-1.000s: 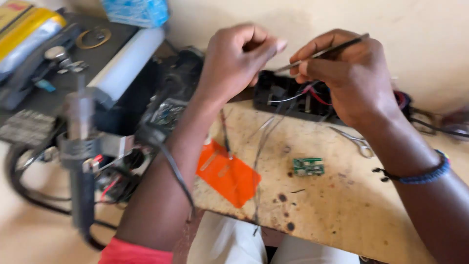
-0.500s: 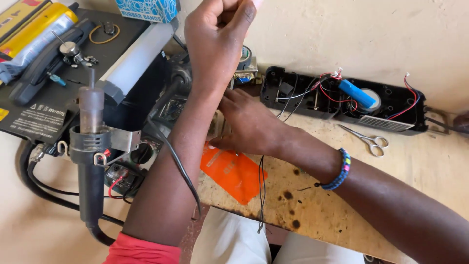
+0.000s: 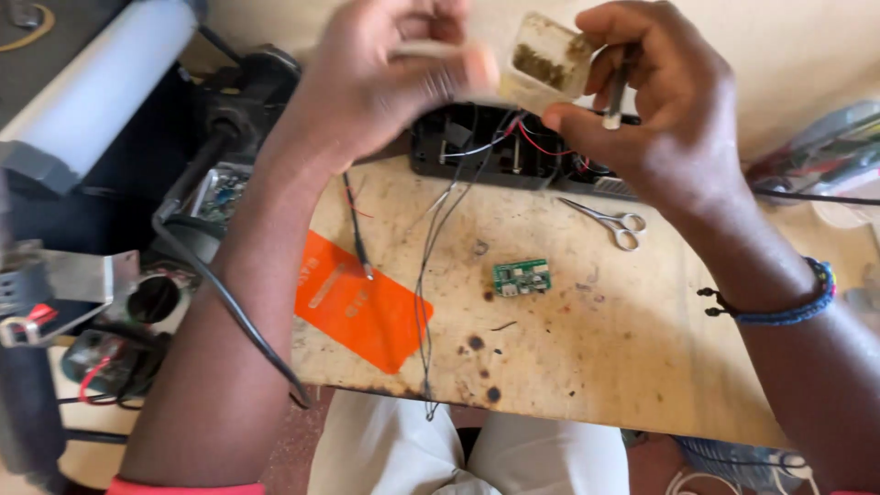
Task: The person uses a soldering iron to apply solder to a small green circuit board. They then use tweezers to place a small component onto the board and solder it in place. The person continues to solder various points on the board and uses a thin wire to make connections.
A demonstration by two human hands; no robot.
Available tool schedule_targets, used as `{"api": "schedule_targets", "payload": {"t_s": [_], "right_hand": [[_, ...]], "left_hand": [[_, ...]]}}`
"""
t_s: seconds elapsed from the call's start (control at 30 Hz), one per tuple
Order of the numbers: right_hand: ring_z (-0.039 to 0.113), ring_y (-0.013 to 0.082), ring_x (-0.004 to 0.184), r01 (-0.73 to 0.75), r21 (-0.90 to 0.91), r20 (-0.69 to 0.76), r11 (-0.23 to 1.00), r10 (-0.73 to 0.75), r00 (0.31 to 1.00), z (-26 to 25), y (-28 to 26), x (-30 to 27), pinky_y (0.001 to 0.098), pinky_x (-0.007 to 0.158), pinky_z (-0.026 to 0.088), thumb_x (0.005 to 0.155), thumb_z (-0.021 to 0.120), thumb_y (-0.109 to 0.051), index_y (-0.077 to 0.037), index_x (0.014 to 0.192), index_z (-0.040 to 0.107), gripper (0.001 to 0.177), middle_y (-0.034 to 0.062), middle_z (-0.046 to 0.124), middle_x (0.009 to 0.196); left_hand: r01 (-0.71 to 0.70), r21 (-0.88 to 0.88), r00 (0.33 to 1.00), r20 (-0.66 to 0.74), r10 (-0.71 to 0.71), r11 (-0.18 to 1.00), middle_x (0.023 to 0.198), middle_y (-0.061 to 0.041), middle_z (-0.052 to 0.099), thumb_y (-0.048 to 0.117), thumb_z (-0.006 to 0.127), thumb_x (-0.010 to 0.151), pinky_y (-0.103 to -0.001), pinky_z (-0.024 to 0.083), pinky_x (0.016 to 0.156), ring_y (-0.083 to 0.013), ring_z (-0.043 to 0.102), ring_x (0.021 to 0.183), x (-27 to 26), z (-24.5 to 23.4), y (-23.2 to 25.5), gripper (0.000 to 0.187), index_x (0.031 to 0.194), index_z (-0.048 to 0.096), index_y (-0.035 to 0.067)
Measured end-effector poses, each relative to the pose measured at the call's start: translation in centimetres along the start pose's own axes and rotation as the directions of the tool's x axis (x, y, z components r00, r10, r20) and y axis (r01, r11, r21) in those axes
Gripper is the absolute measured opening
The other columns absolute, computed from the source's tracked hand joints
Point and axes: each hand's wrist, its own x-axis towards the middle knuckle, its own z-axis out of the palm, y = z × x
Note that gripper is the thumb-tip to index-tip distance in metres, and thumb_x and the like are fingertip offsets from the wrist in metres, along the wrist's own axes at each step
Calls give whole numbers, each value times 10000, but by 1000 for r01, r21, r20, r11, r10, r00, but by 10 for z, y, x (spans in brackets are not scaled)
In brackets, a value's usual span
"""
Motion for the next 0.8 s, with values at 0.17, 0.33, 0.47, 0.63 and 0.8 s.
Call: {"api": "schedule_targets", "payload": {"t_s": [0.17, 0.33, 0.47, 0.63, 0.8], "right_hand": [[605, 308, 1083, 36, 17, 19, 999, -37, 999, -8, -1, -19, 350, 940, 574, 961, 935, 125, 189, 1417, 555, 597, 266, 558, 1321], [627, 381, 1227, 178, -65, 109, 982, -170, 979, -6, 5, -22, 440, 1051, 575, 932, 876, -266, 175, 1457, 602, 738, 291, 601, 1314], [635, 423, 1253, 231, 2, 106, 973, -229, 967, 2, 7, -23, 488, 1095, 594, 967, 874, -212, 176, 1438, 592, 672, 310, 593, 1331], [647, 436, 1301, 266, -174, 151, 948, -241, 959, -4, 13, -27, 522, 1095, 575, 997, 909, -275, 148, 1499, 600, 725, 316, 618, 1389], [672, 299, 841, 148, 34, -93, 988, -145, 985, -4, -9, -28, 357, 794, 551, 1153, 658, -110, 232, 1363, 635, 402, 342, 638, 1306]], "left_hand": [[227, -66, 929, 313, -195, 972, 1216, -58, 775, 159, 956, 843, -253, 682, 935, -139, 764, 1054, -4, 35, 2, 631, 1364, 615, 56], [194, 3, 931, 313, -185, 981, 1090, -57, 781, 108, 910, 920, -252, 653, 900, -135, 768, 1008, -8, 38, 3, 412, 1254, 676, 49], [258, -200, 909, 381, -167, 945, 1232, -64, 700, -51, 914, 870, -256, 611, 1015, -129, 689, 1142, -9, 41, -8, 635, 1392, 562, 35], [272, -90, 898, 381, -219, 958, 1219, -54, 733, 34, 955, 830, -262, 611, 1007, -131, 709, 1161, -7, 43, -5, 624, 1348, 609, 66], [317, 0, 900, 314, -301, 948, 1215, -56, 751, -14, 918, 805, -279, 671, 978, -175, 773, 1152, -5, 42, 4, 588, 1311, 637, 88]]}}
